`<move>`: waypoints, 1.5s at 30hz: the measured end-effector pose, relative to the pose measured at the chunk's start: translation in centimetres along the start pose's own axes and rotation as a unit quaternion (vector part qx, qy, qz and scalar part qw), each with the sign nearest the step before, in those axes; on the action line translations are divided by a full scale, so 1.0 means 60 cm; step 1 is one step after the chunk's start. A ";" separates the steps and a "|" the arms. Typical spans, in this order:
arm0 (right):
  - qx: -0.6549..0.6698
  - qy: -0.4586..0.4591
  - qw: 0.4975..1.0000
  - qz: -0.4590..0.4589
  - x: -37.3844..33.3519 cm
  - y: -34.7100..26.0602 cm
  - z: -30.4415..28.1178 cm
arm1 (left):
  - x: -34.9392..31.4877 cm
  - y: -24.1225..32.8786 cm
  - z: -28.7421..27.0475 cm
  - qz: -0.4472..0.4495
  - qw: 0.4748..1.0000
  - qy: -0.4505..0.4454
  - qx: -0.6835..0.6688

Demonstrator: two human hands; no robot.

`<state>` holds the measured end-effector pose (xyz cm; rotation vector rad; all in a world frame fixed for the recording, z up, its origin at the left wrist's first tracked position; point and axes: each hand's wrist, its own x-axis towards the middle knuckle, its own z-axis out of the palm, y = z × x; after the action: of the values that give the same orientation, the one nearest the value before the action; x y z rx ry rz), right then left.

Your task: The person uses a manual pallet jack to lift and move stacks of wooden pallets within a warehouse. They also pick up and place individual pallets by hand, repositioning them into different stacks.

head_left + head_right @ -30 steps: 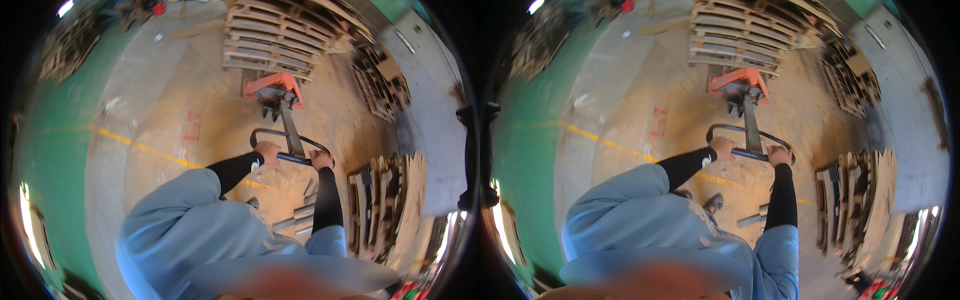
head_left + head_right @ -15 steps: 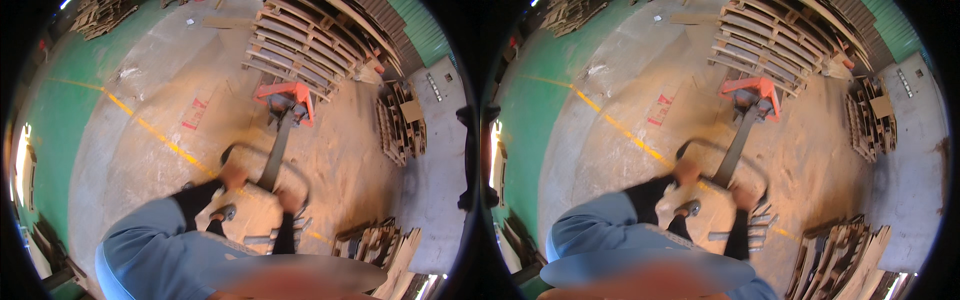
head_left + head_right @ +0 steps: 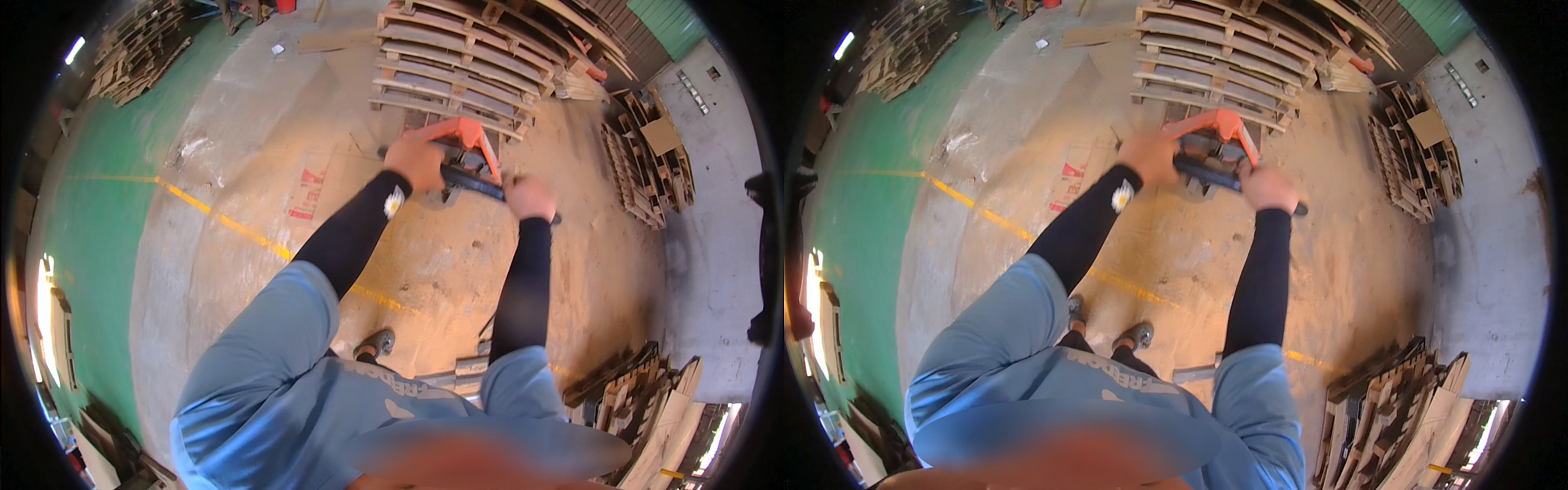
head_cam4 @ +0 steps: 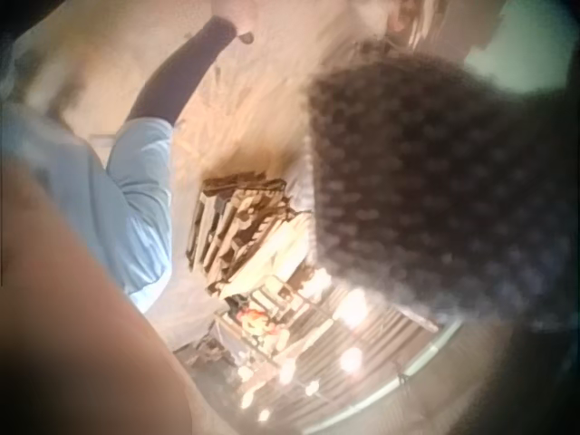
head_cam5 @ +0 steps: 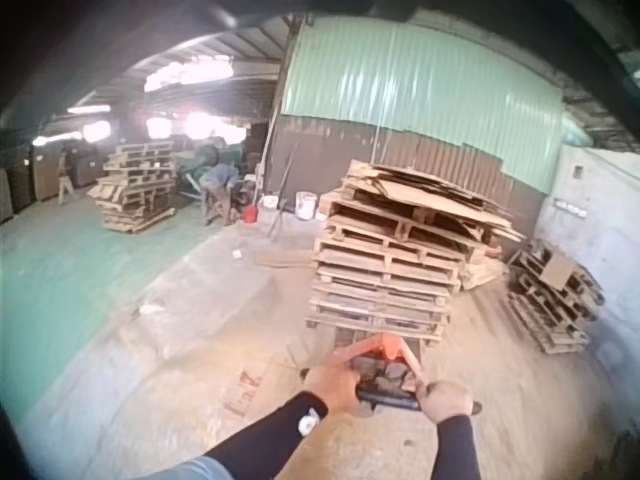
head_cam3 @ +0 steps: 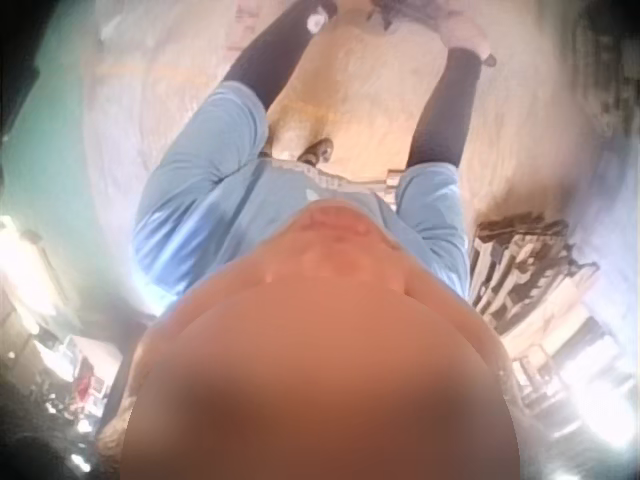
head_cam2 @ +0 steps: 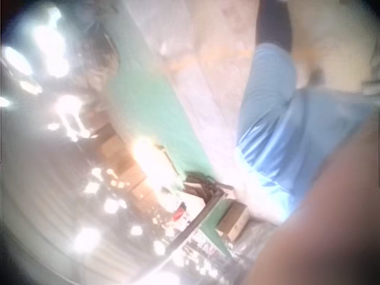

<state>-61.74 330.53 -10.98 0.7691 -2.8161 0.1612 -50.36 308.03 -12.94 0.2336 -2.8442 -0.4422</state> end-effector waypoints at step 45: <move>0.031 0.029 0.998 0.039 0.319 0.173 0.267 | 0.396 -0.052 0.285 -0.091 0.990 -0.052 0.090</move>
<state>-86.00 327.46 -22.51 0.6561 -2.7994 0.2795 -77.32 305.19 -24.40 0.5215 -2.9808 -0.2369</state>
